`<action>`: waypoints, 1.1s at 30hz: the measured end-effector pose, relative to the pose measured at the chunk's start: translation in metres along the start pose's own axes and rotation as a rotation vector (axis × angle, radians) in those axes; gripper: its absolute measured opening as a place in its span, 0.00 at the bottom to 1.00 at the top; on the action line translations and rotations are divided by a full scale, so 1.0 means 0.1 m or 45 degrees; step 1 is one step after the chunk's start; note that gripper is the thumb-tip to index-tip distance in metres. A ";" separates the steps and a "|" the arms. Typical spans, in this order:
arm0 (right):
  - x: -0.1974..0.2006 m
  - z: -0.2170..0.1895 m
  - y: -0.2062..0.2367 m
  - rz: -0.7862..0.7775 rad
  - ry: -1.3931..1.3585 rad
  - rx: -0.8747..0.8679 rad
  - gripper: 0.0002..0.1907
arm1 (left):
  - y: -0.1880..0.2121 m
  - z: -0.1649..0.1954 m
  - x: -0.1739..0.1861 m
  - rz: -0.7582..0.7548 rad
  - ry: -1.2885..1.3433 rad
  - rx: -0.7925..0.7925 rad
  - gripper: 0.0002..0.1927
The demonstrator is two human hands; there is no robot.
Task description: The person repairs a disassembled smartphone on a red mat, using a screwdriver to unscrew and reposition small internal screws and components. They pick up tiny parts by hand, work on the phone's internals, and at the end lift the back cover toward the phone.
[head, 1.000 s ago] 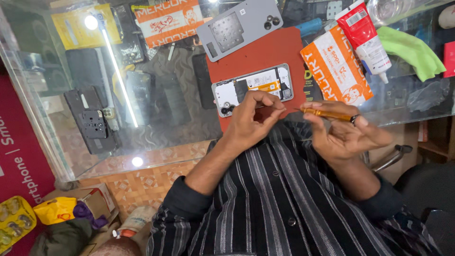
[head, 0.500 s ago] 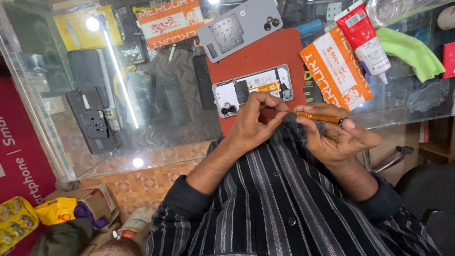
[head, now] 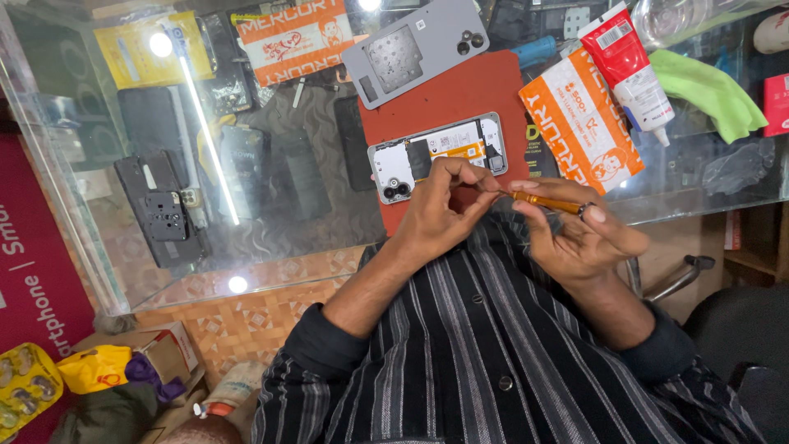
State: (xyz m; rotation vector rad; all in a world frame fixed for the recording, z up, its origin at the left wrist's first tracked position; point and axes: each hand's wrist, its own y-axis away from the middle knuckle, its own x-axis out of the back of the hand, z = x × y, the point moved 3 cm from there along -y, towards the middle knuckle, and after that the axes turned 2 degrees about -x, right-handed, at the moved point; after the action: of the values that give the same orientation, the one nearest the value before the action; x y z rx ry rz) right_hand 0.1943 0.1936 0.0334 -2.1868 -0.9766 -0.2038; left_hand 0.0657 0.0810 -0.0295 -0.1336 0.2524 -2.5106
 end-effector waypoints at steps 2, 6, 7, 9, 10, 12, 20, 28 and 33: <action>-0.02 0.01 0.00 -0.096 -0.091 -0.057 0.35 | -0.03 -0.01 -0.03 -0.005 0.077 0.037 0.17; -0.09 0.14 0.04 -0.325 0.015 -0.290 0.33 | -0.15 -0.01 -0.03 -0.078 -0.139 0.107 0.20; -0.10 0.18 0.04 -0.264 -0.033 -0.199 0.33 | -0.20 0.01 -0.02 -0.096 -0.242 -0.011 0.21; -0.15 0.27 0.03 -0.140 -0.124 -0.014 0.33 | -0.29 0.06 -0.01 -0.132 -0.446 -0.252 0.24; -0.16 0.32 0.05 -0.138 -0.122 -0.010 0.33 | -0.31 0.06 -0.01 -0.157 -0.466 -0.241 0.24; -0.18 0.40 0.10 -0.136 -0.121 -0.004 0.33 | -0.32 0.07 -0.02 -0.205 -0.507 -0.215 0.25; -0.18 0.49 0.19 -0.117 -0.129 -0.023 0.33 | -0.30 0.08 -0.03 -0.216 -0.511 -0.287 0.23; -0.18 0.50 0.20 -0.100 -0.109 -0.030 0.32 | -0.29 0.09 -0.02 -0.219 -0.480 -0.272 0.22; -0.18 0.49 0.19 -0.121 -0.130 -0.032 0.32 | -0.28 0.07 -0.01 -0.221 -0.470 -0.258 0.22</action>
State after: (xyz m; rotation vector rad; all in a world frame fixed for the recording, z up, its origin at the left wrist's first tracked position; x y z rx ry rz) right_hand 0.1886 0.2076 -0.0205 -2.1938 -1.1414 -0.1510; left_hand 0.0521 0.1029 -0.0170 -0.7199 0.3529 -2.5639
